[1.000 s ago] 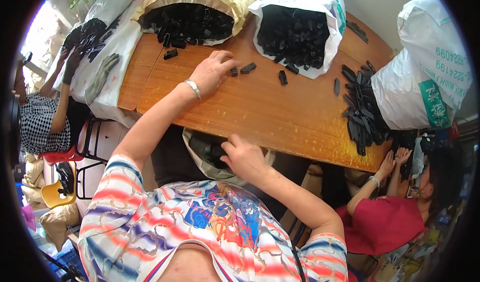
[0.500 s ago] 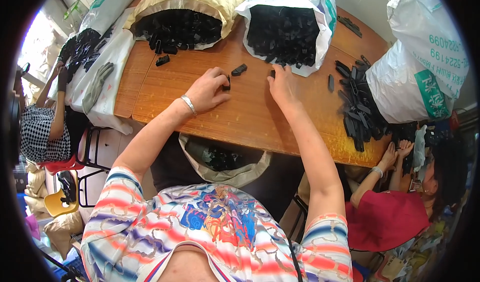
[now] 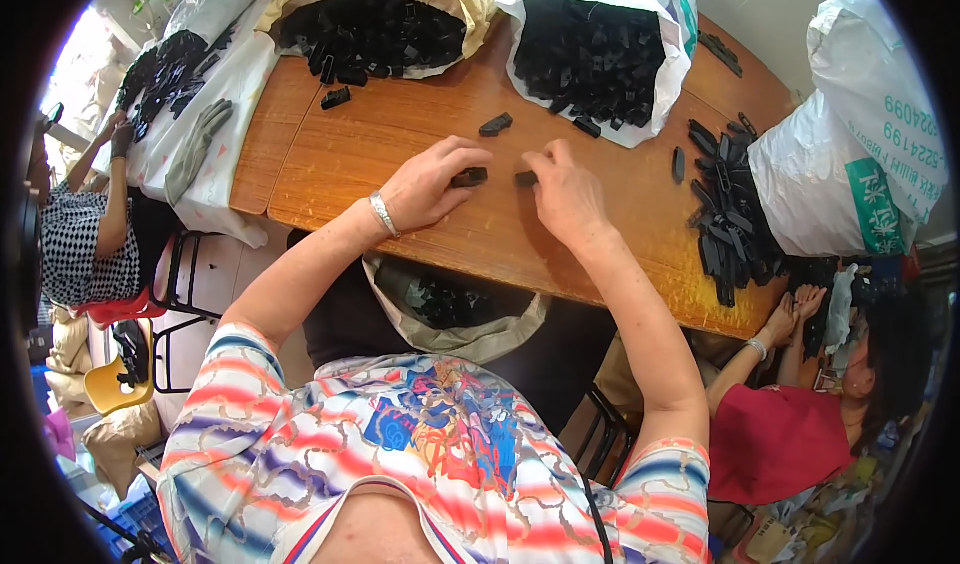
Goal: Assembling small black plastic buckle components by snapping them together at a workbench.
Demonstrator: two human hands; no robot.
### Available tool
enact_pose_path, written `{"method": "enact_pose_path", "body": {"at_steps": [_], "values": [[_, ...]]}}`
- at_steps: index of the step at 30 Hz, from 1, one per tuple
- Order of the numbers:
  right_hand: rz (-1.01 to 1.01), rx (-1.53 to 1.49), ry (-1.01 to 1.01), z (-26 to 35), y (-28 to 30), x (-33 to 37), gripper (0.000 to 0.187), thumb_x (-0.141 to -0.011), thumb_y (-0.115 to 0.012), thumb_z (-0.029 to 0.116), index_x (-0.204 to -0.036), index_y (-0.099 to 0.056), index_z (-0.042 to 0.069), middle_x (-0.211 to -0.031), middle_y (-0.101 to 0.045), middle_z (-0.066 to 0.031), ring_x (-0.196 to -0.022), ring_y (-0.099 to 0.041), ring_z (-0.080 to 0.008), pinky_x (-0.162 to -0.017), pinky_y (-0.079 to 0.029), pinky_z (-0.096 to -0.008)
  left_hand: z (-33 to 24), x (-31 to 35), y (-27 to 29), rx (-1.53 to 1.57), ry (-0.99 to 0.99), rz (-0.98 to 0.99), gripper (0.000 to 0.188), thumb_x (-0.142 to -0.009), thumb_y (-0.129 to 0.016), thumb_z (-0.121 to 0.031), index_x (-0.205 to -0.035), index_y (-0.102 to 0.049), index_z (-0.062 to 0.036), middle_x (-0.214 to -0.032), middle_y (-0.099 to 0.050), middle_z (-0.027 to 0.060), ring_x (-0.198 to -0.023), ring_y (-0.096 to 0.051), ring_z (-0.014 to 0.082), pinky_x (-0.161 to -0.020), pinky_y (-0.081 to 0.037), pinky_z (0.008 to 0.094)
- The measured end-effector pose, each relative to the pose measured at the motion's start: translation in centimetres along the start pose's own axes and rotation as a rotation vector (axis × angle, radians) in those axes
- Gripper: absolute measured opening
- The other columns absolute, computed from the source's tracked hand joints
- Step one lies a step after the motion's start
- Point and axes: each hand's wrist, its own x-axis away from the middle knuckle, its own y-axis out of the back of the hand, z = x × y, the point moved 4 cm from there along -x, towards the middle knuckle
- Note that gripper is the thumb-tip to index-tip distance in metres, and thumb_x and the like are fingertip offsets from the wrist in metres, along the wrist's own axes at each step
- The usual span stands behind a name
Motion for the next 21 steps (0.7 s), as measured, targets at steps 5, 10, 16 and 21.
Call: {"method": "enact_pose_path", "body": {"at_steps": [5,10,16,21], "values": [[0.097,0.034,0.015,-1.0,-1.7,-0.3,0.015,-0.083,-0.067,0.007,-0.098,-0.066,0.006,-0.097,-0.061,-0.0152,-0.083,-0.064,-0.0388,-0.072,-0.052,-0.0474,1.5,1.2,0.3,-0.268,0.227,-0.042,0.036,-0.073,-0.077,-0.011,-0.105,-0.062,-0.0042,-0.1,-0.057,0.0126,-0.096,-0.055,0.0336,-0.085,-0.048,0.0407],[-0.052,-0.327,0.12,3.0,-1.8,-1.0,0.021,-0.078,-0.072,0.004,-0.098,-0.066,0.005,-0.095,-0.061,-0.0137,-0.084,-0.064,-0.0364,-0.07,-0.053,-0.0434,2.4,1.7,-0.1,-0.221,0.298,-0.03,0.027,-0.071,-0.079,-0.014,-0.093,-0.067,-0.0051,-0.096,-0.059,0.0105,-0.095,-0.055,0.0316,-0.084,-0.049,0.0396],[-0.058,-0.342,0.199,4.7,-3.2,-1.5,0.021,-0.076,-0.072,0.002,-0.096,-0.068,0.005,-0.092,-0.061,-0.0118,-0.081,-0.064,-0.035,-0.069,-0.053,-0.0419,2.6,1.4,-0.5,-0.217,0.323,-0.019,0.025,-0.071,-0.079,-0.016,-0.09,-0.068,-0.0052,-0.095,-0.06,0.0097,-0.096,-0.056,0.0308,-0.084,-0.049,0.0395],[-0.034,-0.333,0.187,4.3,-3.4,-1.7,0.021,-0.075,-0.072,0.002,-0.095,-0.068,0.005,-0.091,-0.061,-0.0117,-0.081,-0.064,-0.0349,-0.069,-0.053,-0.0422,2.7,1.4,-0.4,-0.216,0.385,0.028,0.024,-0.071,-0.079,-0.016,-0.089,-0.069,-0.0055,-0.095,-0.061,0.0091,-0.097,-0.056,0.0306,-0.084,-0.049,0.0396]]}}
